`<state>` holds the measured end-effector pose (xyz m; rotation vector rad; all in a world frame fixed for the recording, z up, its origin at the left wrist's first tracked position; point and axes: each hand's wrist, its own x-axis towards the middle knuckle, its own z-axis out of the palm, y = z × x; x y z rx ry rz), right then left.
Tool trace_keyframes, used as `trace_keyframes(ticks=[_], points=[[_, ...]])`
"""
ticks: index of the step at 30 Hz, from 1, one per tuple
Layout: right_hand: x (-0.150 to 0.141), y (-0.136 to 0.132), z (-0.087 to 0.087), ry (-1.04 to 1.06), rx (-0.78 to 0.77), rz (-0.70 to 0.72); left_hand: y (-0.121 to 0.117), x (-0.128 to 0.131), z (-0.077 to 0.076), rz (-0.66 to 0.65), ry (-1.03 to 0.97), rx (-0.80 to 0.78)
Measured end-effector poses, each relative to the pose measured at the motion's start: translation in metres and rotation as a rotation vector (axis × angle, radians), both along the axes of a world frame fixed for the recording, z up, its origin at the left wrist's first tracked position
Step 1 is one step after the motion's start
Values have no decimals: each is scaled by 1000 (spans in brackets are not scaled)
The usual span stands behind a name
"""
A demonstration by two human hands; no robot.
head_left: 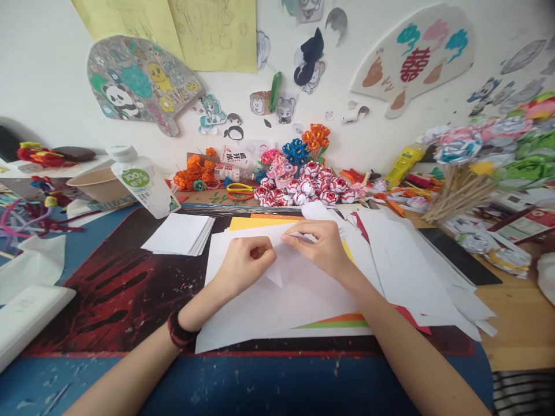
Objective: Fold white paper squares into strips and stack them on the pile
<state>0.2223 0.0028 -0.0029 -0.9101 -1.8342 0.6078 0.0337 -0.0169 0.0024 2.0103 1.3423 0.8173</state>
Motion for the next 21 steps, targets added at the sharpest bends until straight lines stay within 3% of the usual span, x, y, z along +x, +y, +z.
trace_keyframes(ticks=[6, 11, 15, 21], points=[[11, 7, 0, 68, -42, -83, 2, -4, 3, -2, 30, 19], [22, 16, 3, 287, -48, -198, 4, -14, 4, 82, 67, 81], [18, 15, 3, 289, -113, -131, 2, -13, 5, 136, -31, 174], [4, 11, -2, 241, -226, -39, 0, -7, -1, 2, -34, 179]])
